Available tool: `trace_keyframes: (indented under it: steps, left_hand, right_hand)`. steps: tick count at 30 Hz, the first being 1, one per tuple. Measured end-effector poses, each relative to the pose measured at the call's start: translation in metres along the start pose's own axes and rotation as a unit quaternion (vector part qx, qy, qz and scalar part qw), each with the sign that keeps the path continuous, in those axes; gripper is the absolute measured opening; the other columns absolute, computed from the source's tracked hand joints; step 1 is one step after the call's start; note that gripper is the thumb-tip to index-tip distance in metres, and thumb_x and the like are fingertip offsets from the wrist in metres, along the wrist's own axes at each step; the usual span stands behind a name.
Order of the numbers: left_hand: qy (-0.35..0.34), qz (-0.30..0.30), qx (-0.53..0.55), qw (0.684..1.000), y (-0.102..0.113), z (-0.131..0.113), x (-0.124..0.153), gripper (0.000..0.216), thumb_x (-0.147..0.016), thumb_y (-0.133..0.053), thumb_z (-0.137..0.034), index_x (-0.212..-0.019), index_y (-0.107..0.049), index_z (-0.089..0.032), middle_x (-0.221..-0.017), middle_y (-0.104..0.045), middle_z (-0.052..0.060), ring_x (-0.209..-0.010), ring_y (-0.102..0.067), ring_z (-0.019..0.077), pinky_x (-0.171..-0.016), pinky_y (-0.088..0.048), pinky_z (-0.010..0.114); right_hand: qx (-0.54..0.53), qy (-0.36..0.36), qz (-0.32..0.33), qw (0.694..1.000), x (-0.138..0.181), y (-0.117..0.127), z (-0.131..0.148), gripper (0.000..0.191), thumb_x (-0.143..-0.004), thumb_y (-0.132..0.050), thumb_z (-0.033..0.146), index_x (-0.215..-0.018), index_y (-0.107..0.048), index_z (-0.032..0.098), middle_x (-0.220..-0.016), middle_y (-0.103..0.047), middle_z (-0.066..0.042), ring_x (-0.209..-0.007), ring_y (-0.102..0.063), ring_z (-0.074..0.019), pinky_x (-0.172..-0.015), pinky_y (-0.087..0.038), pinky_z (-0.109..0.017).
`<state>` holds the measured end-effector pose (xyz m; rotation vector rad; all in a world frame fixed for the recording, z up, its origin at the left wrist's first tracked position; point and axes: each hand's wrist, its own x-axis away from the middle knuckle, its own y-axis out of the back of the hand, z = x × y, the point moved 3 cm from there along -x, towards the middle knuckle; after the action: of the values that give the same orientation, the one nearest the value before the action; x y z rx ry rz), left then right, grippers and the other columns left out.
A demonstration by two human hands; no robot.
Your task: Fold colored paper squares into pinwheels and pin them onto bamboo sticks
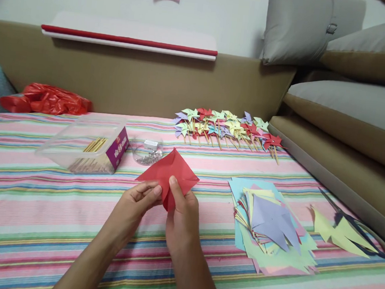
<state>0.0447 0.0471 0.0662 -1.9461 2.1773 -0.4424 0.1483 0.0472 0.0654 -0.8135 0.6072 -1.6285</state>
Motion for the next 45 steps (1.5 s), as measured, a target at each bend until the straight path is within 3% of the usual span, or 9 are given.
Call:
trace_keyframes:
  steps: [10,19,28,31,34,37,39,41,45]
  left_hand:
    - [-0.015,0.002,0.001,1.0,-0.001,-0.002,0.002,0.022,-0.083,-0.076,-0.037,-0.096,-0.073,-0.019,-0.092,-0.072,0.003,-0.089,-0.064,0.0156,-0.083,-0.05,0.025]
    - [-0.036,-0.098,0.047,0.993,-0.002,0.005,0.0,0.023,-0.075,-0.083,-0.034,-0.082,-0.07,-0.017,-0.082,-0.071,0.001,-0.079,-0.063,0.0124,-0.074,-0.049,0.022]
    - [-0.041,-0.121,0.09,0.988,0.003,0.002,0.0,0.025,-0.074,-0.085,-0.034,-0.081,-0.07,-0.016,-0.083,-0.073,0.002,-0.078,-0.065,0.0132,-0.075,-0.051,0.025]
    - [-0.05,-0.148,0.106,0.982,0.011,-0.002,-0.002,0.026,-0.072,-0.086,-0.033,-0.079,-0.07,-0.014,-0.079,-0.072,0.001,-0.075,-0.065,0.0121,-0.072,-0.052,0.023]
    - [-0.068,-0.175,0.112,0.976,0.019,-0.007,-0.003,0.026,-0.072,-0.085,-0.033,-0.079,-0.069,-0.014,-0.077,-0.071,0.0,-0.071,-0.063,0.0104,-0.068,-0.05,0.021]
    - [-0.077,-0.184,0.113,0.973,0.024,-0.01,-0.003,0.026,-0.073,-0.085,-0.033,-0.08,-0.069,-0.014,-0.077,-0.071,0.0,-0.07,-0.063,0.01,-0.068,-0.05,0.021]
    - [-0.077,-0.186,0.115,0.973,0.024,-0.011,-0.003,0.026,-0.071,-0.086,-0.032,-0.079,-0.069,-0.014,-0.076,-0.071,0.0,-0.07,-0.063,0.0103,-0.067,-0.05,0.021]
    - [-0.076,-0.186,0.114,0.973,0.024,-0.011,-0.004,0.026,-0.071,-0.086,-0.031,-0.079,-0.069,-0.014,-0.075,-0.071,0.0,-0.069,-0.063,0.0105,-0.067,-0.05,0.022]
    - [-0.078,-0.174,0.086,0.978,0.021,-0.01,-0.005,0.023,-0.074,-0.084,-0.031,-0.079,-0.07,-0.014,-0.072,-0.07,-0.001,-0.066,-0.061,0.0101,-0.068,-0.049,0.022]
  right_hand:
    - [0.031,0.031,0.002,0.999,0.002,0.001,-0.002,0.022,-0.074,-0.082,0.037,-0.084,-0.074,0.018,-0.086,-0.074,-0.002,-0.08,-0.066,-0.0167,-0.076,-0.052,-0.03]
    - [0.053,0.049,-0.006,0.997,0.007,-0.004,-0.009,0.026,-0.076,-0.081,0.038,-0.091,-0.076,0.018,-0.097,-0.077,-0.004,-0.088,-0.067,-0.0188,-0.077,-0.052,-0.031]
    - [0.074,0.012,0.037,0.996,0.005,-0.002,-0.008,0.026,-0.081,-0.074,0.039,-0.095,-0.072,0.018,-0.099,-0.074,-0.006,-0.094,-0.066,-0.0206,-0.083,-0.053,-0.033]
    - [0.156,0.076,0.007,0.985,0.001,0.008,0.002,0.026,-0.084,-0.067,0.035,-0.105,-0.062,0.022,-0.11,-0.068,-0.006,-0.097,-0.065,-0.0206,-0.083,-0.054,-0.035]
    - [0.357,0.261,-0.018,0.897,0.002,0.014,0.017,0.033,-0.085,-0.062,0.026,-0.117,-0.052,0.025,-0.126,-0.057,-0.009,-0.109,-0.061,-0.0236,-0.09,-0.052,-0.043]
    - [0.549,0.415,0.056,0.724,0.01,0.008,0.023,0.027,-0.09,-0.058,0.02,-0.116,-0.058,0.027,-0.144,-0.04,-0.012,-0.134,-0.043,-0.0294,-0.101,-0.045,-0.051]
    - [0.617,0.445,0.108,0.64,0.014,0.004,0.022,0.021,-0.09,-0.06,0.017,-0.108,-0.066,0.027,-0.15,-0.031,-0.011,-0.14,-0.034,-0.0323,-0.104,-0.04,-0.055]
    - [0.638,0.452,0.131,0.609,0.015,0.002,0.022,0.015,-0.09,-0.063,0.017,-0.1,-0.07,0.026,-0.15,-0.033,-0.011,-0.139,-0.035,-0.0331,-0.104,-0.04,-0.055]
    - [0.617,0.454,0.131,0.629,0.015,-0.001,0.025,0.01,-0.091,-0.066,0.022,-0.09,-0.074,0.027,-0.142,-0.047,-0.009,-0.132,-0.045,-0.0304,-0.104,-0.041,-0.053]
